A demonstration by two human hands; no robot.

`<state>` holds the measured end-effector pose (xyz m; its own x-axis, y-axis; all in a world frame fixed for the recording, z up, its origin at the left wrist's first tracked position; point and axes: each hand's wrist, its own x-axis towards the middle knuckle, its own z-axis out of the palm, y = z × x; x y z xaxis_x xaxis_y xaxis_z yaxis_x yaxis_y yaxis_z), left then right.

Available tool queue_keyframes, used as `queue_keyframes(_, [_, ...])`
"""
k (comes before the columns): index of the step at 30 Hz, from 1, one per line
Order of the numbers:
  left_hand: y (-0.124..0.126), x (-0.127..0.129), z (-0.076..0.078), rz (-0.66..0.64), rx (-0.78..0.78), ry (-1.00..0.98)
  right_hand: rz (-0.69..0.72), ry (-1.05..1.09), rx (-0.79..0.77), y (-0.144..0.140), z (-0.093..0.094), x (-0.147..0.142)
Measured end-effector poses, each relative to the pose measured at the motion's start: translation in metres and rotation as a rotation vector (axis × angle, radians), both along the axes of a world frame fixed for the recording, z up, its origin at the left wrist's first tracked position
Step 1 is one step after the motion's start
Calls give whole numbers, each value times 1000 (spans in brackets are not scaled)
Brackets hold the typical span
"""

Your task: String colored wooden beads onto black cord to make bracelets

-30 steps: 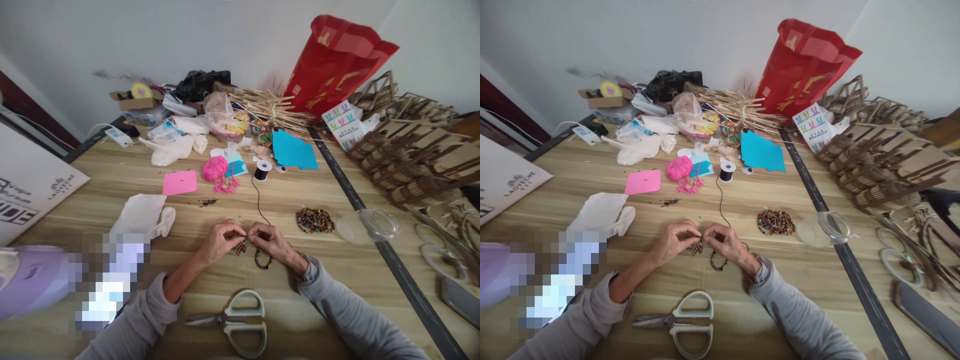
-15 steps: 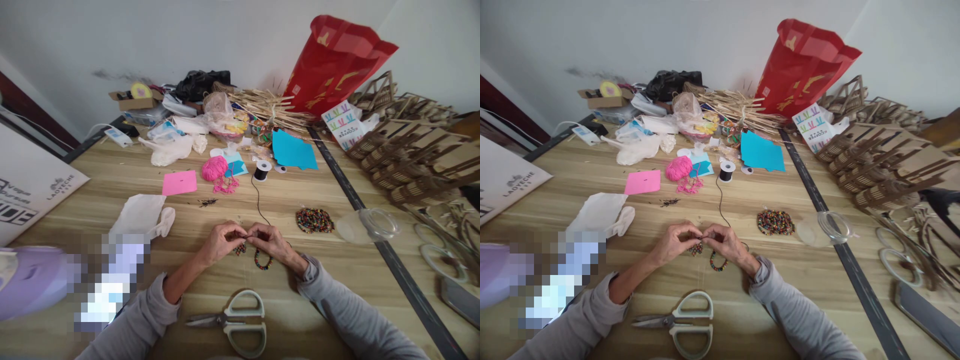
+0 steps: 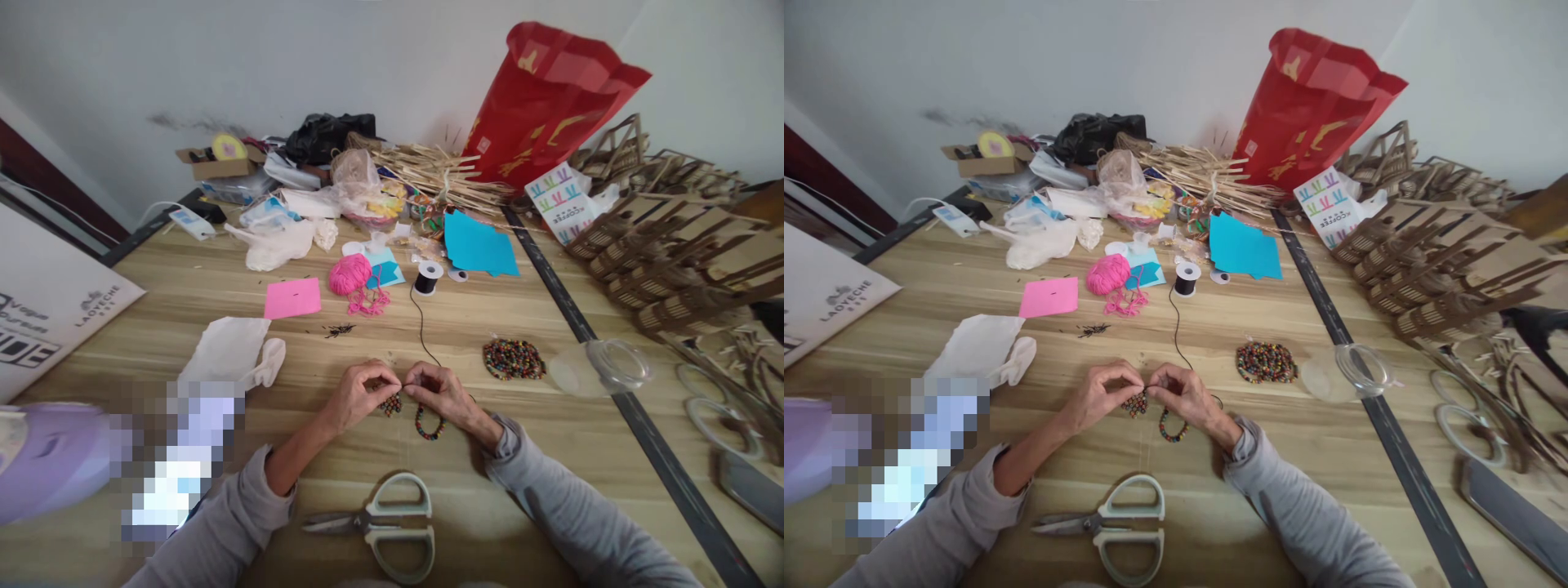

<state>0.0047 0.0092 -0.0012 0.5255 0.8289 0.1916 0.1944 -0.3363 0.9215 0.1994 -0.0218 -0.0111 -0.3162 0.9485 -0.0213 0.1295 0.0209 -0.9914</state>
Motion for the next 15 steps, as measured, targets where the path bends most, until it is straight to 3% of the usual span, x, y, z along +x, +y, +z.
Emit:
queue_keyframes(9, [0, 2, 25, -54, -62, -101, -167, 60, -25, 7, 11, 18])
queue_keyframes(12, [0, 4, 32, -70, -113, -79, -165, -65, 53, 10, 23, 32])
queue_keyframes(15, [1, 9, 34, -59, -152, -42, -42, -315, 170, 11, 38, 47])
